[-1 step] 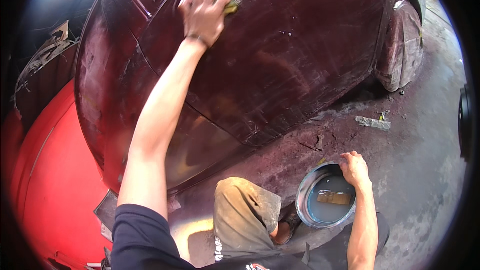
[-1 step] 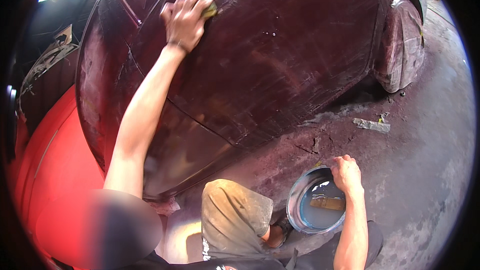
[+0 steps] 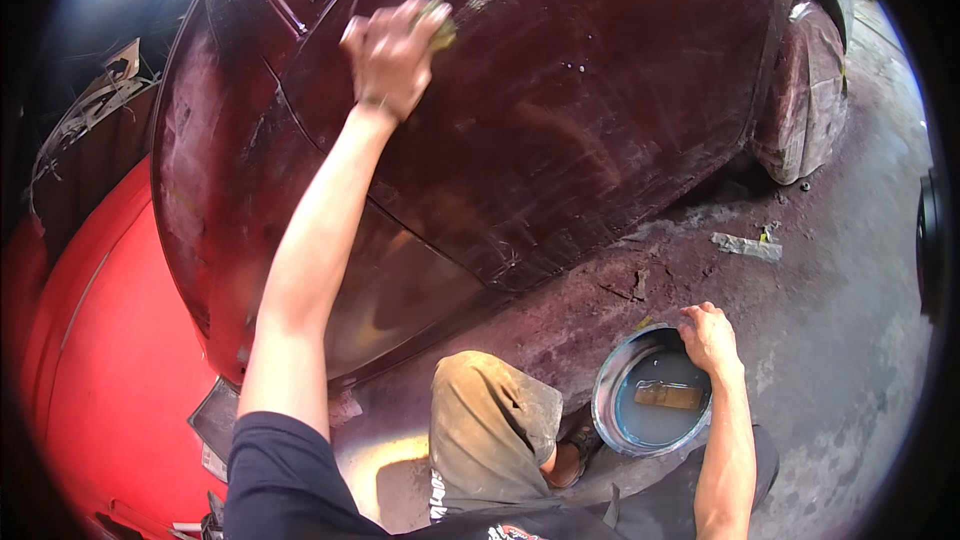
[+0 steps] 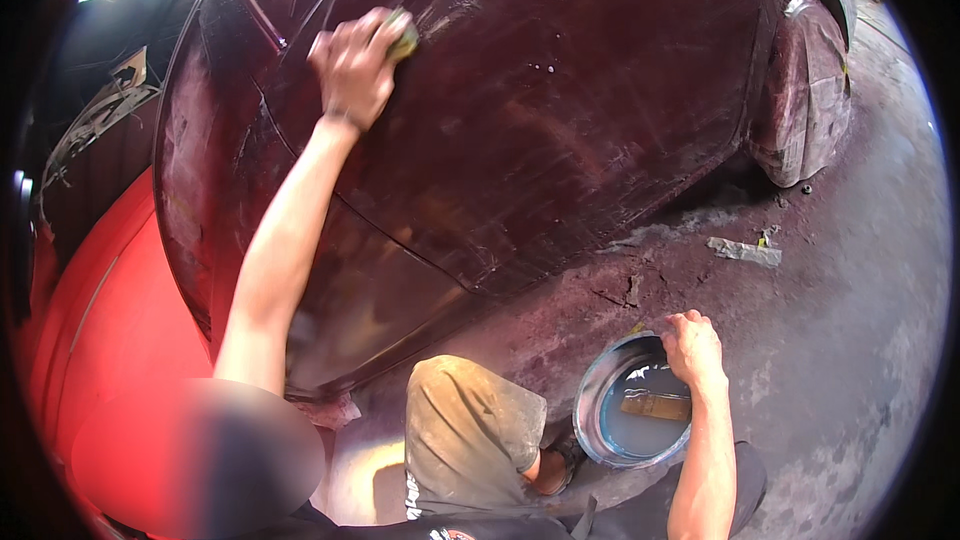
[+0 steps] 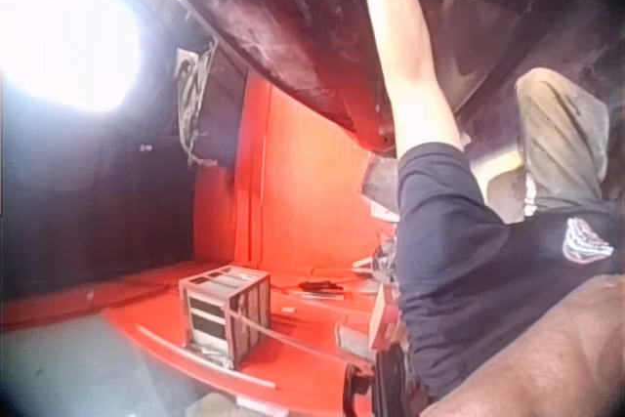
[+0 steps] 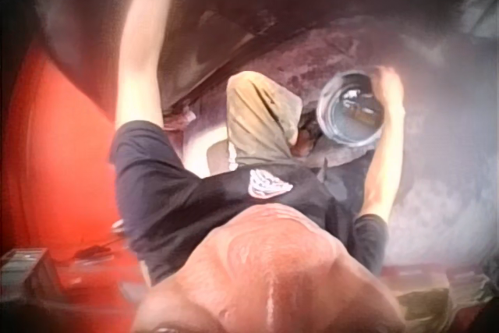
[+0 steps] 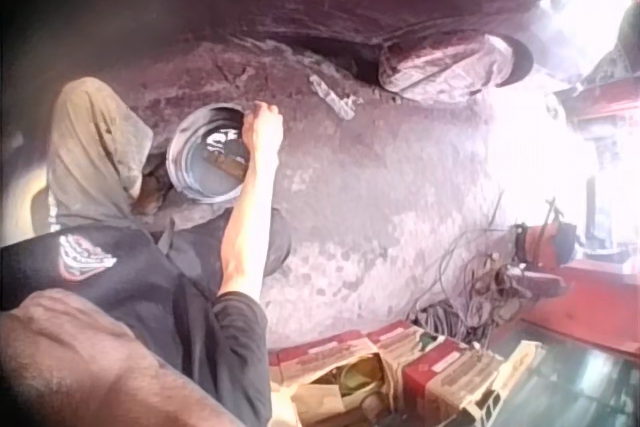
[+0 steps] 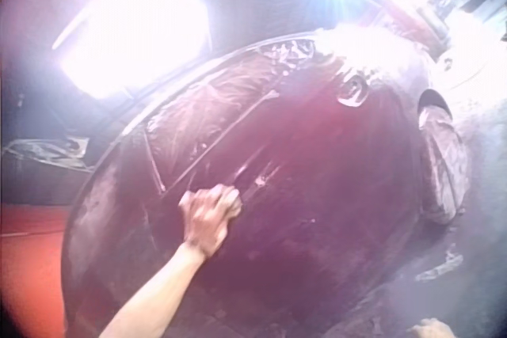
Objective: The person is sanding the surface of a maroon car door using a sanding block. They repeatedly dip the block into a bucket of water and rub it against the door panel to smooth the surface.
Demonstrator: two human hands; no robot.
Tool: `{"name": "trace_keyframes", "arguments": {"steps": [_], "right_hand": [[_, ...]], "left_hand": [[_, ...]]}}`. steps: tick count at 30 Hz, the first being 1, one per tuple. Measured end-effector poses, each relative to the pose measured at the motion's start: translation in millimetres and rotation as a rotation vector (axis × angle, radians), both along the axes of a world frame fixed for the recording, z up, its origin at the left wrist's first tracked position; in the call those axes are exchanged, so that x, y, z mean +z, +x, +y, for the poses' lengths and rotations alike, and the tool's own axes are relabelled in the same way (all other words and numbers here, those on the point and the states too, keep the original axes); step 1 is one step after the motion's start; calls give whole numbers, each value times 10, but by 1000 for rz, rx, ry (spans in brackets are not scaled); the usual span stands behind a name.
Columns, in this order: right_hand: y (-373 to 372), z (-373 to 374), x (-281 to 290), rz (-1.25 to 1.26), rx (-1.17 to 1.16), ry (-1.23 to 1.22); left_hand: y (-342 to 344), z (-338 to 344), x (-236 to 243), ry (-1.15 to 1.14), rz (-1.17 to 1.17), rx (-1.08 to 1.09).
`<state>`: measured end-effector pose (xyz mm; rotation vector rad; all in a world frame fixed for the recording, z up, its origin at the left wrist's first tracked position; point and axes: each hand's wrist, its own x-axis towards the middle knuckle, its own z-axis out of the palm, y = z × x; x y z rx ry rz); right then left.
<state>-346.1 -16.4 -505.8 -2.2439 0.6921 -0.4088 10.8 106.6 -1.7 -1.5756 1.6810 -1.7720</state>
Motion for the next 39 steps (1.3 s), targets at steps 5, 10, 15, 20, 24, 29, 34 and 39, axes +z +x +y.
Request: {"name": "trace_keyframes", "arguments": {"steps": [5, 10, 15, 20, 24, 29, 34, 39], "right_hand": [[-124, -126, -30, -34, -46, -2], [-39, 6, -4, -27, -18, -9], [70, 65, 67, 34, 7, 12], [32, 59, 178, 4, 21, 12], [-34, 20, 95, 33, 0, -15], [66, 109, 123, 21, -8, 17], [19, 52, 166, 21, -36, 10], [-238, -15, 99, 53, -55, -44]], "left_hand": [[206, 1244, -259, -129, 36, 82], [-4, -242, 126, 0, -60, 26], [-65, -402, 180, 89, -34, 13], [40, 843, -219, 117, 38, 64], [-32, 92, -67, 167, -6, -22], [-279, -1291, 275, 144, -92, 115], [-118, -763, -45, 258, 27, -67], [-141, -51, -419, 366, -14, -60]]}}
